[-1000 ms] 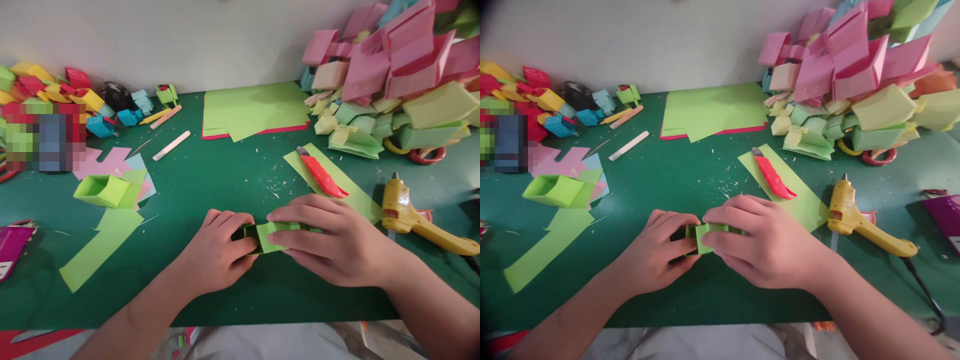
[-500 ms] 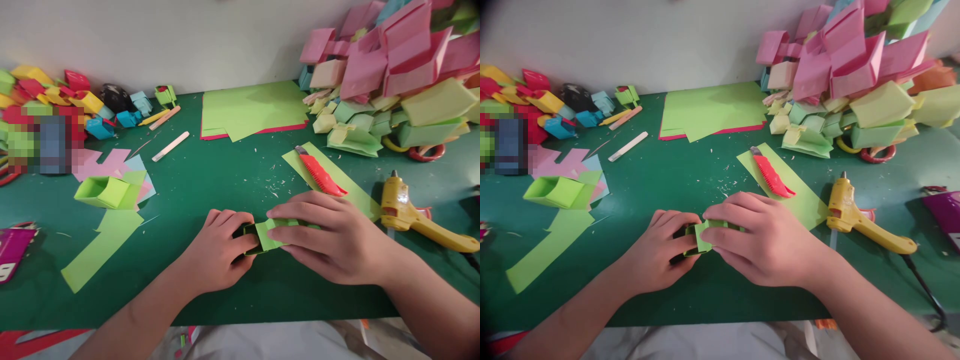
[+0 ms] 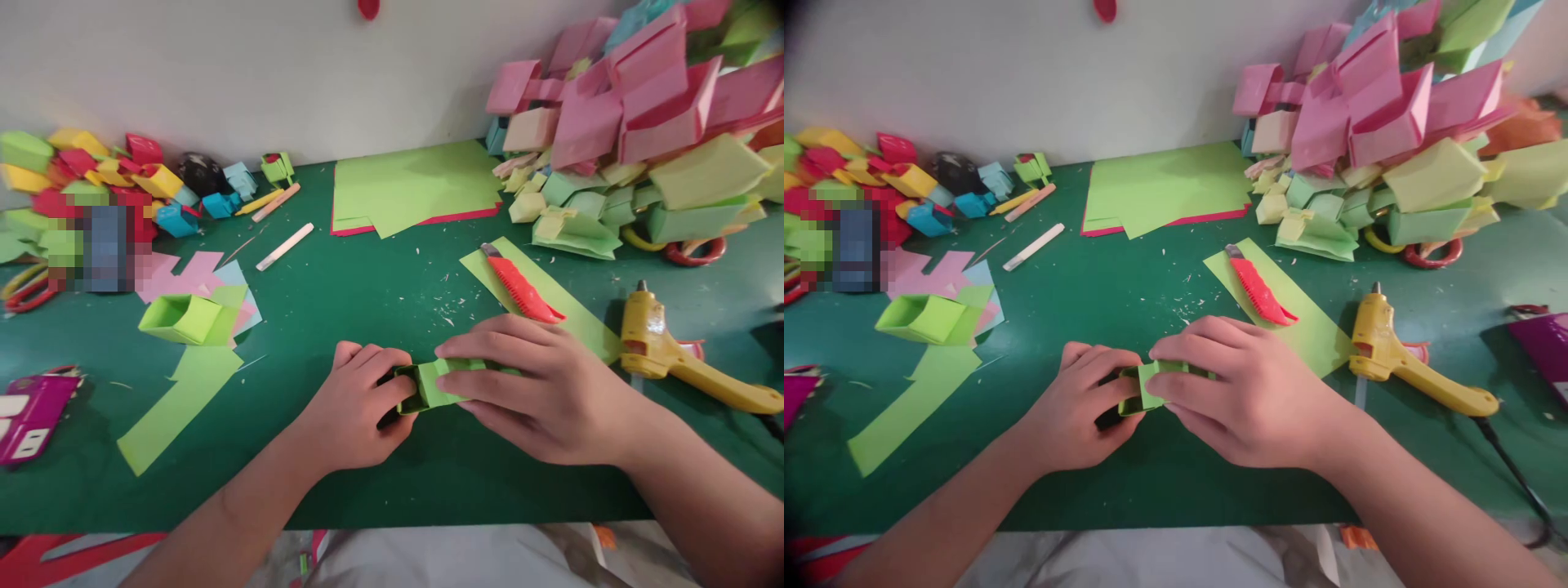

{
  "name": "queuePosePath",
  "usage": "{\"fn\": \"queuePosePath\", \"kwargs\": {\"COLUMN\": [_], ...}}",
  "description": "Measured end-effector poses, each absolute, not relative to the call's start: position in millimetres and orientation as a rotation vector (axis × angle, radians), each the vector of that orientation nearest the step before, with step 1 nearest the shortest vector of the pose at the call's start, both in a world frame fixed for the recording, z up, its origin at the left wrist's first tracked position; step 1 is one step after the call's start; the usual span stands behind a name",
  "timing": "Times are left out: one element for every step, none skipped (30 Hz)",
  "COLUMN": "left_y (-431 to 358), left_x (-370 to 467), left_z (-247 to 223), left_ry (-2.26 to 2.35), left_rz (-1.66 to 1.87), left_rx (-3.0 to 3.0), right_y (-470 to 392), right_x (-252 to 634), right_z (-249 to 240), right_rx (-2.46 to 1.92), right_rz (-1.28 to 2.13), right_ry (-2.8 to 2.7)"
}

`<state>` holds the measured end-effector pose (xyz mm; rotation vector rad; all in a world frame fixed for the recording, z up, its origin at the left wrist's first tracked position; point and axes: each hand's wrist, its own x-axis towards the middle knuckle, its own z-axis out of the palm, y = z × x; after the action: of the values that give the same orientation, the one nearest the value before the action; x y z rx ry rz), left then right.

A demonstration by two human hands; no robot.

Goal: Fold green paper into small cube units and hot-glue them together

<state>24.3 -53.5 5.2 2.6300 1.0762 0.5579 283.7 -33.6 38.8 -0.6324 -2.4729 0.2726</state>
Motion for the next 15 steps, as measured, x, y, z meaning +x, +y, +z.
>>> {"fn": "queuePosePath", "kwargs": {"left_y": [-53.8, -54.1, -54.2, -54.2, -54.0, -53.5, -52.9, -52.3, -51.7, -51.2, -51.1, -51.1, -51.5, -51.9, -52.4], "left_x": [24.9, 25.5, 25.8, 26.0, 26.1, 26.0, 25.8, 25.5, 25.2, 24.9, 24.5, 24.0, 23.6, 23.2, 22.9], "left_z": [5.6, 6.0, 6.5, 7.2, 7.9, 8.8, 9.7, 10.5, 11.2, 11.6, 11.7, 11.3, 10.6, 9.4, 8.1], "left_ry": [1.080, 1.083, 1.085, 1.088, 1.089, 1.091, 1.095, 1.099, 1.106, 1.113, 1.120, 1.124, 1.124, 1.120, 1.116], "left_rz": [0.558, 0.558, 0.559, 0.557, 0.553, 0.545, 0.537, 0.533, 0.529, 0.528, 0.533, 0.538, 0.544, 0.553, 0.570], "left_rx": [2.639, 2.646, 2.648, 2.645, 2.637, 2.623, 2.604, 2.581, 2.556, 2.533, 2.513, 2.499, 2.491, 2.486, 2.484], "right_y": [-33.9, -34.1, -34.3, -34.4, -34.5, -34.5, -34.4, -34.3, -34.1, -33.9, -33.8, -33.7, -33.8, -33.9, -34.1], "right_x": [283.7, 283.6, 283.5, 283.4, 283.3, 283.3, 283.3, 283.3, 283.4, 283.5, 283.5, 283.4, 283.1, 282.6, 281.8], "right_z": [39.1, 39.3, 39.5, 39.6, 39.7, 39.7, 39.6, 39.4, 39.1, 38.8, 38.5, 38.2, 37.8, 37.4, 37.0], "right_rx": [-0.628, -0.622, -0.617, -0.614, -0.614, -0.618, -0.625, -0.633, -0.642, -0.649, -0.655, -0.659, -0.663, -0.668, -0.672], "right_rz": [0.266, 0.257, 0.246, 0.236, 0.228, 0.225, 0.224, 0.227, 0.231, 0.237, 0.240, 0.243, 0.246, 0.250, 0.254], "right_ry": [-2.472, -2.472, -2.473, -2.474, -2.473, -2.470, -2.465, -2.459, -2.453, -2.449, -2.446, -2.445, -2.444, -2.442, -2.439]}}
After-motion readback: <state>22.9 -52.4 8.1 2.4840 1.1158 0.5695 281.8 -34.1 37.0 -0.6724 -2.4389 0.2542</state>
